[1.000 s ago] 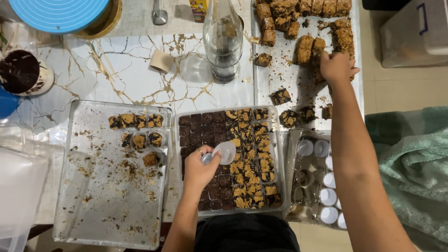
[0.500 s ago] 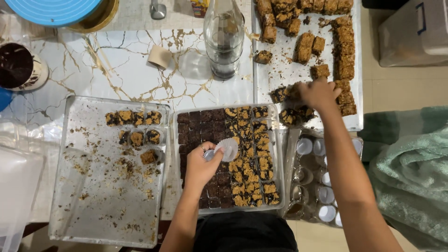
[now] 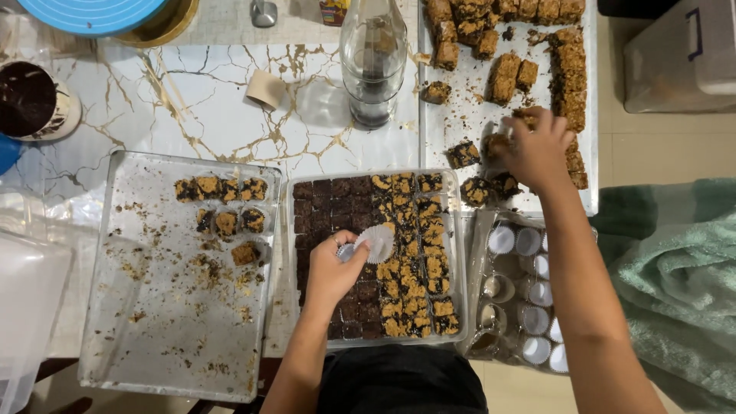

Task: Placing square baked goods into paper liners and arranging them in a container.

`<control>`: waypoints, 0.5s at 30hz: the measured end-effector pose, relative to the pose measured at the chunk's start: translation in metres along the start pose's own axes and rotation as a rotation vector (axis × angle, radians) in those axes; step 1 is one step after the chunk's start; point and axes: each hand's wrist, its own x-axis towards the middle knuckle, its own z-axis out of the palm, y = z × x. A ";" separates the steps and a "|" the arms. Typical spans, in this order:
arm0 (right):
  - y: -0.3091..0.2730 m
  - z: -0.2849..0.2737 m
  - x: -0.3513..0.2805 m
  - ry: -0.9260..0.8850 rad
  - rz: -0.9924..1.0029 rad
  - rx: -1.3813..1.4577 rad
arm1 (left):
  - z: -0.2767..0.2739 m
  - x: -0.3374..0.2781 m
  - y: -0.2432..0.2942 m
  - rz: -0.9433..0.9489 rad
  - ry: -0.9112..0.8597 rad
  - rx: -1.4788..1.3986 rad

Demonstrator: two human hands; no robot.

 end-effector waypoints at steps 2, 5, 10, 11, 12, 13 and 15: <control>0.001 0.001 0.005 -0.075 -0.029 -0.061 | 0.001 -0.001 0.006 -0.017 -0.009 0.000; 0.000 -0.002 0.014 -0.179 -0.056 -0.137 | 0.003 0.000 0.005 -0.007 -0.004 0.004; 0.008 0.006 0.009 -0.140 -0.072 -0.181 | 0.003 -0.002 -0.001 0.039 0.014 0.002; 0.006 0.003 0.004 -0.070 -0.036 -0.126 | 0.003 -0.003 -0.001 0.040 0.017 0.014; 0.002 0.001 -0.002 -0.001 -0.002 -0.069 | 0.002 -0.003 -0.001 0.040 0.021 0.027; -0.001 -0.004 -0.006 0.000 0.000 -0.070 | 0.002 -0.003 -0.002 0.041 0.020 0.027; -0.009 -0.014 -0.015 -0.030 -0.024 0.057 | 0.002 -0.004 -0.006 0.066 0.041 0.029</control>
